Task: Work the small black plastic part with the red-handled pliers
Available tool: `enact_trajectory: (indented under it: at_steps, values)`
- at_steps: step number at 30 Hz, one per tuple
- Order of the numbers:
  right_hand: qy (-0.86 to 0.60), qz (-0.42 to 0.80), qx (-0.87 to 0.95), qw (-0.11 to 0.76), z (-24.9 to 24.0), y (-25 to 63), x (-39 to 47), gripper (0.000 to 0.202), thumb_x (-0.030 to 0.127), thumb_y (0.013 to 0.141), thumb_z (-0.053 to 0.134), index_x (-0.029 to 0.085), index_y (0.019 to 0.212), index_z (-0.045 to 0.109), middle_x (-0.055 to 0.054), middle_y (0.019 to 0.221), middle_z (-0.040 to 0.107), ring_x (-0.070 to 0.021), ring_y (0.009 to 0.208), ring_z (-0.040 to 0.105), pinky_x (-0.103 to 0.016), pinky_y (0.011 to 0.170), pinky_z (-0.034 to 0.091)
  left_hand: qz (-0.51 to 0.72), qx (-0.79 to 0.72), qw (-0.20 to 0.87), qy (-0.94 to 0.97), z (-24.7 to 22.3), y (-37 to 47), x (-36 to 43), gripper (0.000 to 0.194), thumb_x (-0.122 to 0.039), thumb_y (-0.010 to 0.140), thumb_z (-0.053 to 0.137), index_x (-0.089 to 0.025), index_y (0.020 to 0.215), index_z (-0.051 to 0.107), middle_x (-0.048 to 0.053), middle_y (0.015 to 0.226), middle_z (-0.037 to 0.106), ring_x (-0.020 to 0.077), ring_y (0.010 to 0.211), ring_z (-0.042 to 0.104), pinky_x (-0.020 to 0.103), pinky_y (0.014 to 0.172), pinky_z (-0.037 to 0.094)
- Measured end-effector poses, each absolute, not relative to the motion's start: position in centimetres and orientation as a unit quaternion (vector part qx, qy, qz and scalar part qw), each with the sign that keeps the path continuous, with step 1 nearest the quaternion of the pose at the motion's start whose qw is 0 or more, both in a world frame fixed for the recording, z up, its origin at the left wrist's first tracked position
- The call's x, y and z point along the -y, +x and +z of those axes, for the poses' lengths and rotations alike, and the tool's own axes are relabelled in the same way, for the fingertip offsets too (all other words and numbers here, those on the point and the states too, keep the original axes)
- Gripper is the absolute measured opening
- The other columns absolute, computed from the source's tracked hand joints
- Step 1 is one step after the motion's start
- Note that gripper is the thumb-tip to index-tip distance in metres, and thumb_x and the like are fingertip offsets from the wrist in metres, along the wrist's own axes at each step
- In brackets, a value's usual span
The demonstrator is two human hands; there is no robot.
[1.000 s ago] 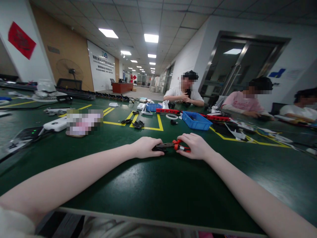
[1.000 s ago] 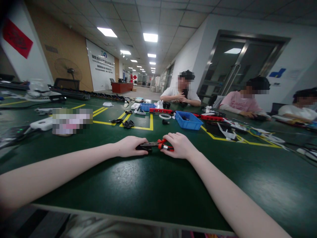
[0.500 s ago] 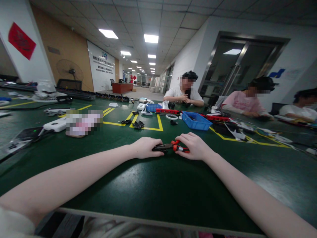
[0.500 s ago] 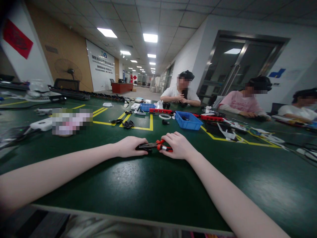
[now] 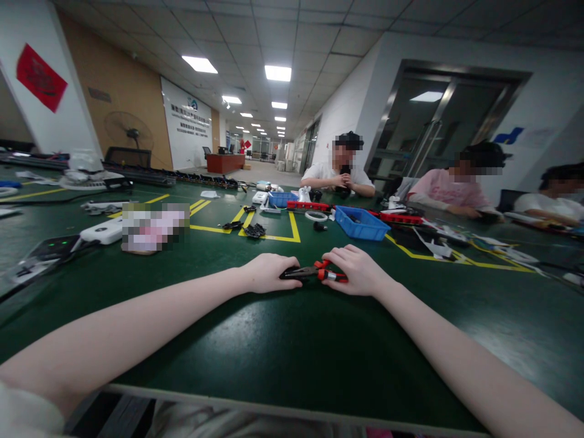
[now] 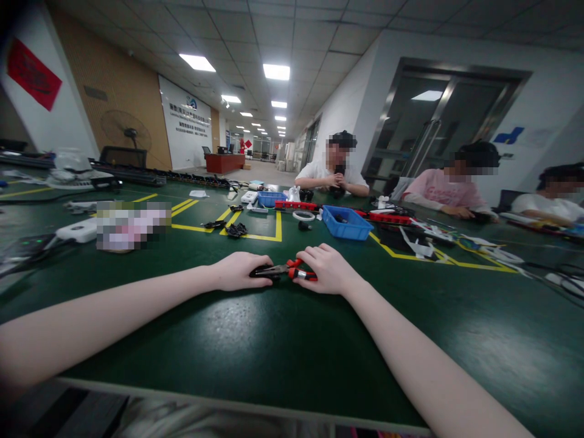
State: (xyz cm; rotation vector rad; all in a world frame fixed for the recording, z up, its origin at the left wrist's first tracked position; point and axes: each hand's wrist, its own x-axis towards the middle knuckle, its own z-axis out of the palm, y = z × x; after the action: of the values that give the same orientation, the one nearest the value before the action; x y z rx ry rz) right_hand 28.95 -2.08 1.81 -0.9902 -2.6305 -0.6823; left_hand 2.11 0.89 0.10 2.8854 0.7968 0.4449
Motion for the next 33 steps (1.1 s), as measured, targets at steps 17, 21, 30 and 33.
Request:
enact_trajectory:
  at_steps: [17, 21, 30, 33]
  values:
    - [-0.346, -0.224, 0.901, 0.133, 1.75, 28.89, 2.12, 0.043, 0.049, 0.083, 0.059, 0.013, 0.106, 0.060, -0.011, 0.094, 0.066, -0.0217, 0.079, 0.060, -0.034, 0.072, 0.041, 0.142, -0.267, 0.055, 0.952, 0.11, 2.14, -0.85, 0.037, -0.053, 0.090, 0.051, -0.021, 0.107, 0.056, 0.005, 0.098, 0.069, 0.0223, 0.084, 0.066, 0.026, 0.065, 0.043]
    - [-0.344, -0.227, 0.902, 0.133, 1.76, 28.91, 2.15, 0.043, 0.050, 0.083, 0.058, 0.014, 0.107, 0.060, -0.011, 0.094, 0.066, -0.0225, 0.080, 0.060, -0.035, 0.072, 0.042, 0.142, -0.265, 0.057, 0.952, 0.10, 2.12, -0.86, 0.038, -0.053, 0.089, 0.052, -0.020, 0.108, 0.056, 0.006, 0.097, 0.069, 0.0225, 0.084, 0.066, 0.026, 0.065, 0.043]
    - [-0.354, -0.203, 0.901, 0.146, 1.58, 28.51, 2.26, 0.042, 0.050, 0.084, 0.056, 0.015, 0.107, 0.059, -0.012, 0.095, 0.066, -0.0229, 0.081, 0.060, -0.036, 0.074, 0.043, 0.142, -0.264, 0.063, 0.952, 0.27, 2.12, -0.73, 0.036, -0.052, 0.089, 0.053, -0.020, 0.107, 0.056, 0.006, 0.099, 0.069, 0.0226, 0.084, 0.066, 0.026, 0.065, 0.044]
    - [-0.362, -0.201, 0.899, 0.143, 1.52, 28.50, 2.27, 0.040, 0.050, 0.084, 0.056, 0.015, 0.105, 0.059, -0.011, 0.094, 0.066, -0.0217, 0.078, 0.060, -0.035, 0.073, 0.042, 0.141, -0.264, 0.063, 0.952, 0.26, 2.12, -0.73, 0.036, -0.052, 0.090, 0.053, -0.021, 0.108, 0.056, 0.005, 0.099, 0.069, 0.0229, 0.084, 0.066, 0.027, 0.066, 0.044]
